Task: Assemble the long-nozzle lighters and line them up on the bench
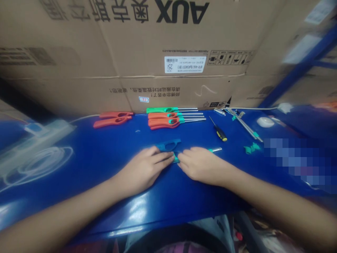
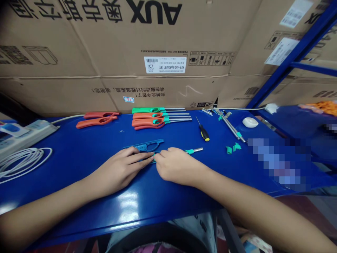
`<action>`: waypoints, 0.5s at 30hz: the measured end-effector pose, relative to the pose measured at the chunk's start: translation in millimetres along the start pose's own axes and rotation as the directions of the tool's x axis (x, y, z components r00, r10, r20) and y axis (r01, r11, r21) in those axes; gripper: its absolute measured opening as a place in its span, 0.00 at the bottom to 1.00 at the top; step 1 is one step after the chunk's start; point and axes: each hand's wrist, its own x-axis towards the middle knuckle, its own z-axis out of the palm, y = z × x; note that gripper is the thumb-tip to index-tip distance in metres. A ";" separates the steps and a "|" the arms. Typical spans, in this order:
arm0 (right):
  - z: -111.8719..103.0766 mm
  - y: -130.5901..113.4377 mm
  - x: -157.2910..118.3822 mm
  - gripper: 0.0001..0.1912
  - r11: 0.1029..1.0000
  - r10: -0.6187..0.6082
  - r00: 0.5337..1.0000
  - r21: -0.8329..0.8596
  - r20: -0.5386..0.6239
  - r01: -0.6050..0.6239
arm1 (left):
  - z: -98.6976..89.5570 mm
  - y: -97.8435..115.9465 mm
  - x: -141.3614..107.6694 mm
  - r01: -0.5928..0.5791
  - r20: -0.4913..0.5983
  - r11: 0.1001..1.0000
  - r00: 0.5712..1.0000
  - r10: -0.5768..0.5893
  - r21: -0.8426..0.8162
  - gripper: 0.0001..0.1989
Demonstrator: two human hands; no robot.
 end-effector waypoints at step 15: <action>-3.5 26.5 -10.1 0.12 0.934 0.208 0.978 0.301 -0.027 -0.191 | 1.4 -1.0 0.6 0.023 -0.001 0.999 1.000 -0.023 -0.048 0.19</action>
